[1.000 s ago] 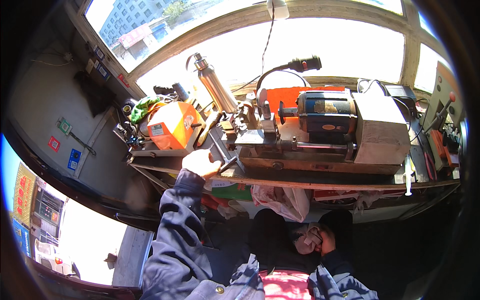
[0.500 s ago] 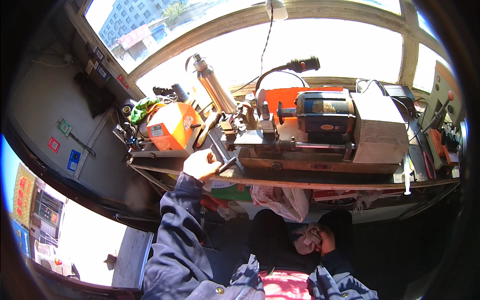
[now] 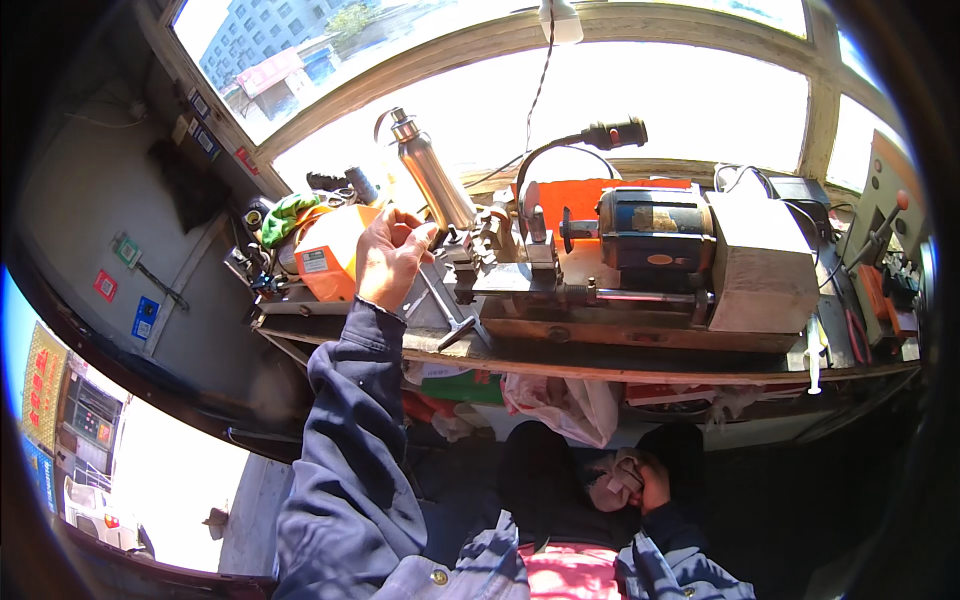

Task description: The person uses a bench grinder to grind and polish small metal parts. They repeatedly hold the parts against the rotating wheel, wipe them with a cloth, and inspect the surfaces. The person also adjusts the grinder's tool rest and uses a screwdriver to tighten components.

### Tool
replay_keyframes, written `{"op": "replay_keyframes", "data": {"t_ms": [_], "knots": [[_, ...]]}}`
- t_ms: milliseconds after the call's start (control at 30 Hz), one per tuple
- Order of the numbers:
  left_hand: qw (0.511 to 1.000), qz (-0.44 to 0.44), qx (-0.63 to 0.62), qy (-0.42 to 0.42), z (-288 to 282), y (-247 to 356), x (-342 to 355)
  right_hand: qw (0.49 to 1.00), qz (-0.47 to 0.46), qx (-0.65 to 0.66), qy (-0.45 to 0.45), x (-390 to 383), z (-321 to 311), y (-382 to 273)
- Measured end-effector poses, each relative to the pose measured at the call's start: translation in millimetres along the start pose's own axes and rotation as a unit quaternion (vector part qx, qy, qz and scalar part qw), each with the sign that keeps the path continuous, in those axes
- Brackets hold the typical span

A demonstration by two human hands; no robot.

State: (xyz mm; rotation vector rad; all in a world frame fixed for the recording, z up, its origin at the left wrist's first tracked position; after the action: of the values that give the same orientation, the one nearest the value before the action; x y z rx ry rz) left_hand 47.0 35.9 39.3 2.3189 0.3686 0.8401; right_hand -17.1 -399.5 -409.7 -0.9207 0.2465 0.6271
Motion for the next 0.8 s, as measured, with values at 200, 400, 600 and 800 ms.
{"op": "replay_keyframes", "data": {"t_ms": [200, 400, 600, 800], "knots": [[0.997, 0.020, -0.059, -0.047, 10.8, 14.6, 8.6, 1.000, 0.003, 0.024, -0.004, -1.4, 0.9, 0.5], [0.996, 0.027, -0.054, -0.062, 8.2, 5.2, 1.1, 1.000, 0.012, 0.018, 0.005, 1.2, -2.6, 6.0], [0.996, 0.054, 0.002, -0.073, 10.5, 9.5, 1.5, 1.000, 0.015, 0.005, -0.012, 3.9, -7.1, 6.7], [0.990, 0.109, 0.032, -0.082, 13.1, 16.7, 1.6, 1.000, 0.012, 0.008, -0.014, 2.1, -4.3, 4.7]]}}
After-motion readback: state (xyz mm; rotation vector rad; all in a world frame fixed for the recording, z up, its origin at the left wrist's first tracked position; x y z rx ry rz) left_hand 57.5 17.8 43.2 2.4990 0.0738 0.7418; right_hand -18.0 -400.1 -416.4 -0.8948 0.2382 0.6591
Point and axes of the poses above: each hand's wrist, its own x-axis towards the middle knuckle, its own z-axis out of the palm, y = z × x, the point moved 7 cm from there along x, towards the middle knuckle, and after that the axes turned 14 degrees about x, right-handed, at the moved point
